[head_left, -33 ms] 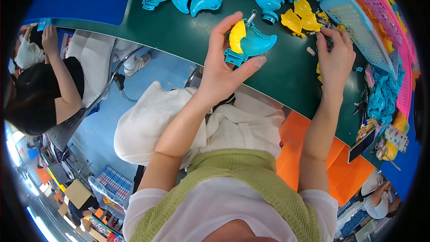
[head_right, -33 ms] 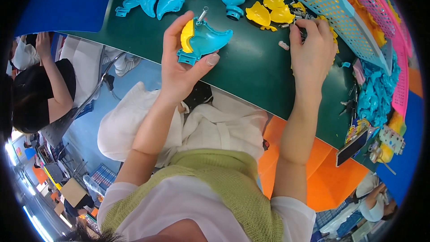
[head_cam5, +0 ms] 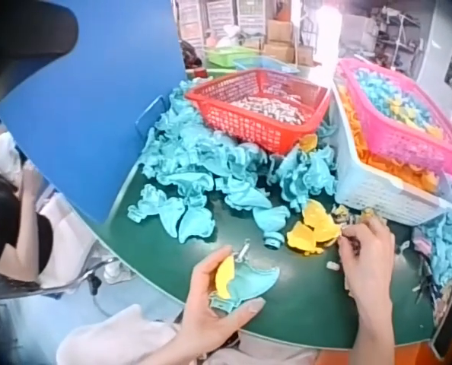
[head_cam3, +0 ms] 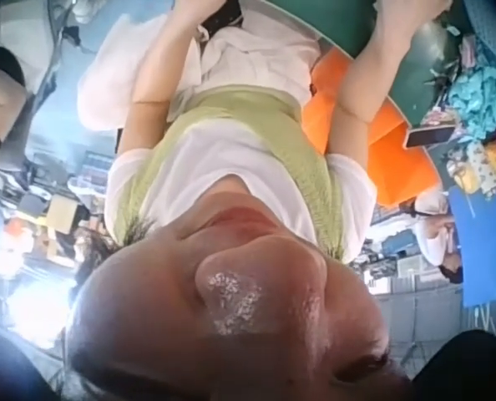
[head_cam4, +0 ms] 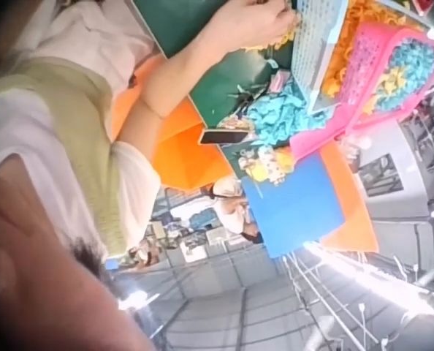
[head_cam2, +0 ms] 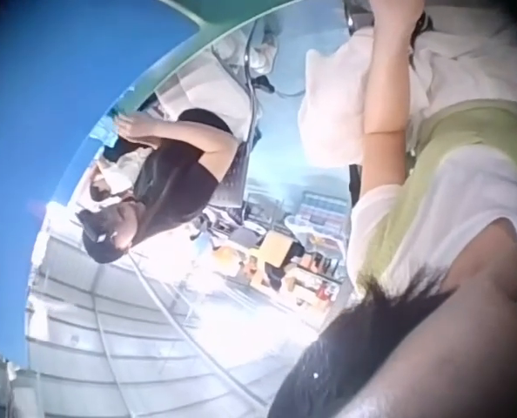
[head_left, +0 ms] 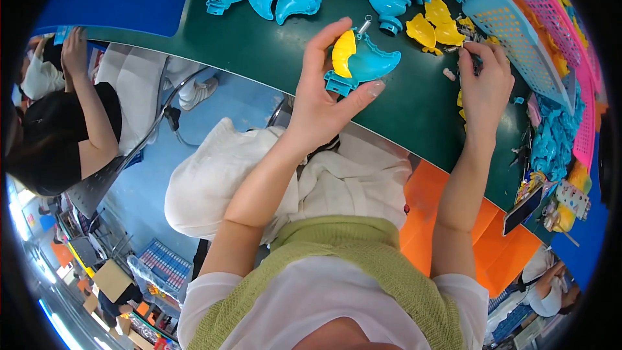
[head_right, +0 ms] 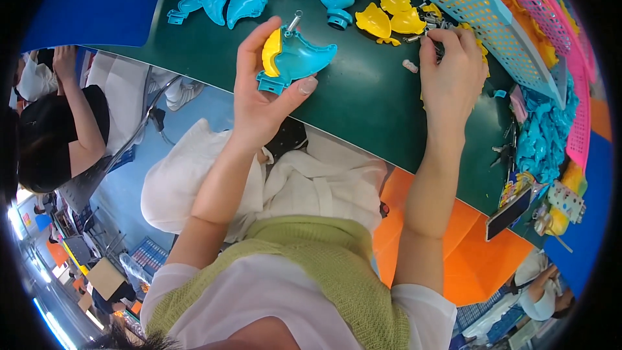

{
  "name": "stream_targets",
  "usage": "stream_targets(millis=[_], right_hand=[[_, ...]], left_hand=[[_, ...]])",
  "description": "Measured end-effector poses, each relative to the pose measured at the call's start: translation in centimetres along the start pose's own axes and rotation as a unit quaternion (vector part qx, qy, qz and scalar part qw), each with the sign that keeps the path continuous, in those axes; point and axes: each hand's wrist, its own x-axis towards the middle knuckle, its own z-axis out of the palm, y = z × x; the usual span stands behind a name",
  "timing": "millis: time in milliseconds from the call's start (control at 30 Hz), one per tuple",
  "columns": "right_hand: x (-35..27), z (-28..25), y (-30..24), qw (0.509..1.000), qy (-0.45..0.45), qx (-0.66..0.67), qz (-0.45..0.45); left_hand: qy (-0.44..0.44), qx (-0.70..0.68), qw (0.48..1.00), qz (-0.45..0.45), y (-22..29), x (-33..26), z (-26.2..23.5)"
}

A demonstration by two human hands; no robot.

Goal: Assembling plastic toy animals by fitting yellow parts into blue bodies at a factory workbench.

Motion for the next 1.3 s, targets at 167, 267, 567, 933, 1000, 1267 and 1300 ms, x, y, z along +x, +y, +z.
stream_targets(millis=[167, 267, 567, 933, 1000, 1267, 1300], right_hand=[[0.0, 0.2, 0.2, 0.998, 0.009, 0.060, -0.010], [-0.1, 0.3, -0.2, 0.995, 0.028, 0.089, -0.024], [-0.2, 0.5, -1.3, 0.984, -0.060, 0.167, 0.000], [-0.1, 0.0, -2.2, 0.963, -0.001, 0.255, 0.084], [0.0, 0.4, -2.2, 0.975, -0.004, 0.219, 0.036], [-0.1, 0.5, -2.5, 0.957, -0.071, 0.282, 0.003], [-0.1, 0.5, -2.3, 0.957, -0.070, 0.281, 0.004]], left_hand=[[0.002, -0.026, 0.999, -0.021, 0.7, -0.1, 0.1], [-0.010, -0.012, 1.000, -0.023, 0.8, -0.2, -0.1], [-0.023, 0.017, 1.000, 0.002, 0.0, -0.1, -0.3], [-0.025, 0.048, 0.998, 0.020, 0.5, 0.0, -0.2], [-0.026, 0.039, 0.999, 0.022, 0.4, 0.0, 0.0], [-0.033, 0.037, 0.999, 0.017, 0.2, 0.1, 0.1], [-0.034, 0.037, 0.999, 0.020, 0.1, 0.1, 0.1]])
